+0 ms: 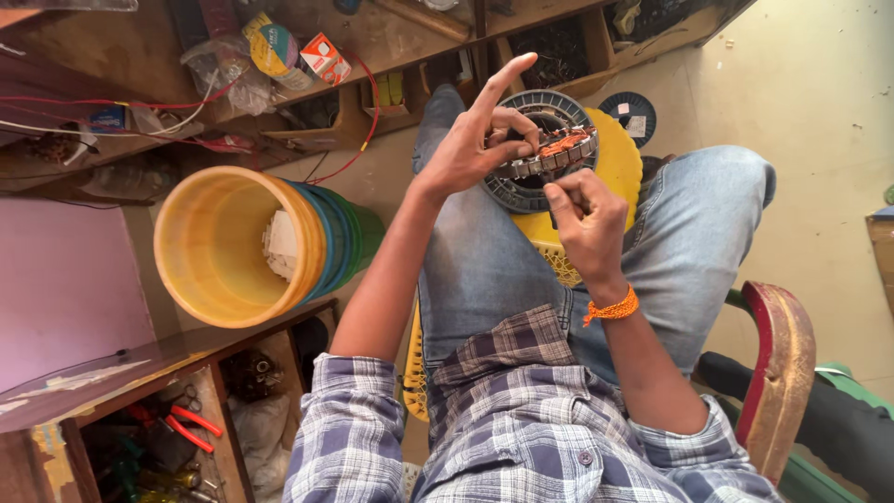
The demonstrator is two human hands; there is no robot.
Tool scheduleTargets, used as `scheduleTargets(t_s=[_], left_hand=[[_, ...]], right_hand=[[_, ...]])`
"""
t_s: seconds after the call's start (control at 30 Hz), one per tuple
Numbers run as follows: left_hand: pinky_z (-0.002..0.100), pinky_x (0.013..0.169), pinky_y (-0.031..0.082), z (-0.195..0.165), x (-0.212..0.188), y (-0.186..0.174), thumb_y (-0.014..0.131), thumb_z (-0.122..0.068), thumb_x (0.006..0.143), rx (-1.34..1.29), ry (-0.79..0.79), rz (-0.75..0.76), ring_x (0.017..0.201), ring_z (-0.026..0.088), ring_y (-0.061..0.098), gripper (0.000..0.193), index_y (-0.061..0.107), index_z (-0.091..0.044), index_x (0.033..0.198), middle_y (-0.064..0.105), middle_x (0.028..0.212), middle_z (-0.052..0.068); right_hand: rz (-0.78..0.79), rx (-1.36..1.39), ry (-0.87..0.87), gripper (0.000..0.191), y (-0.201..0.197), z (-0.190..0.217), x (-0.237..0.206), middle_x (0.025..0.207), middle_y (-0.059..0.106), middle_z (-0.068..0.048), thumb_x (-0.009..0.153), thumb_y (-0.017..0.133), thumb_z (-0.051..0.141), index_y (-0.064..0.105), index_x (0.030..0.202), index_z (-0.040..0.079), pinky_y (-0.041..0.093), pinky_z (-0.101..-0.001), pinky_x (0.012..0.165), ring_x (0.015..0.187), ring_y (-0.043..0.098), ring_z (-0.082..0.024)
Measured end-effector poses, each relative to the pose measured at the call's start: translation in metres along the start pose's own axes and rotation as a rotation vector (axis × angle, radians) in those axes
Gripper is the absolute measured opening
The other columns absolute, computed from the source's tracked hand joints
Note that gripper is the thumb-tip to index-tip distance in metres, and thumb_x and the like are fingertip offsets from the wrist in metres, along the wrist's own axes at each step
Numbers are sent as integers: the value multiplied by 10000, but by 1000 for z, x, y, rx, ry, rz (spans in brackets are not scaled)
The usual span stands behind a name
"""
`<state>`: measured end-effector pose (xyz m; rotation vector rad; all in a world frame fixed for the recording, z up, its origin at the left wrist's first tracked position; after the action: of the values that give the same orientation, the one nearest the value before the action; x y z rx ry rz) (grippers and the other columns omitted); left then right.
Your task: The person winds copper wire around a motor stator core, holding the core in the left hand and feeding wire with the right. The person briefly uses a pen to mark or adjust the winding, then continues winding by hand.
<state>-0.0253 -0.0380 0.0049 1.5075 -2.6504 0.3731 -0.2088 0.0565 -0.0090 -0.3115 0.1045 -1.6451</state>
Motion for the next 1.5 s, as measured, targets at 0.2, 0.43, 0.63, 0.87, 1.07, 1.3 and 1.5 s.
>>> scheduleTargets(t_s=[0.2, 0.43, 0.63, 0.87, 1.07, 1.3, 1.5], left_hand=[[256, 721, 412, -13, -6, 9, 786, -59, 946, -27, -85, -33, 778, 87, 476, 870, 325, -213, 1667, 672, 937, -25], [382, 933, 519, -39, -8, 37, 895, -217, 771, 499, 149, -233, 1011, 235, 586, 656, 578, -154, 1342, 636, 1045, 5], [402, 900, 506, -45, -10, 43, 884, -185, 769, 615, 238, -346, 1010, 273, 595, 387, 594, -103, 1011, 657, 1075, 42], [404, 867, 508, -41, -9, 43, 880, -181, 764, 614, 220, -359, 973, 271, 589, 372, 604, -93, 997, 642, 1021, 38], [411, 861, 507, -39, -8, 42, 881, -199, 769, 600, 218, -333, 969, 280, 588, 370, 625, -91, 1012, 636, 1004, 44], [320, 857, 549, 15, -1, 40, 817, -193, 861, -486, -164, -348, 918, 141, 651, 687, 363, -144, 1374, 728, 1115, 42], [333, 951, 554, 33, 5, 32, 745, -20, 937, -493, -100, -254, 1033, 179, 674, 882, 210, -149, 1626, 669, 1086, 142]], right_hand=[[-26, 279, 156, 124, 1, -53, -5, 814, 591, 68, 1033, 680, 75, 621, 936, 26, 368, -200, 624, 720, 474, 12], [-82, -170, 42, 90, -48, -36, 7, 810, 615, -12, 967, 772, 59, 745, 998, -21, 329, -239, 546, 640, 431, -46], [35, -209, -192, 91, -69, 22, 38, 922, 713, -57, 1025, 768, 55, 718, 1030, -21, 513, -264, 700, 816, 655, -76], [253, -359, -463, 51, -34, 59, 84, 857, 658, -108, 983, 773, 6, 729, 1007, 1, 482, -328, 657, 721, 633, -216], [312, -369, -563, 80, -14, 52, 108, 854, 661, -91, 953, 802, 53, 729, 964, 23, 505, -348, 667, 750, 661, -234], [335, -392, -613, 90, -5, 49, 117, 847, 658, -97, 948, 807, 73, 729, 941, 29, 508, -356, 639, 737, 669, -249], [255, -349, -535, 60, -2, 55, 102, 846, 647, -97, 939, 783, 53, 726, 941, 38, 501, -376, 676, 759, 658, -258]])
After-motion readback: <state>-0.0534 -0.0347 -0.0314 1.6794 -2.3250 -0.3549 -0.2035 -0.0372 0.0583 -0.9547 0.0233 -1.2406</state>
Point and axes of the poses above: each hand's wrist, its own x-axis towards the middle knuckle, its own y-axis out of the palm, z = x × y, the point moved 5 cm from there along x, towards the middle knuckle
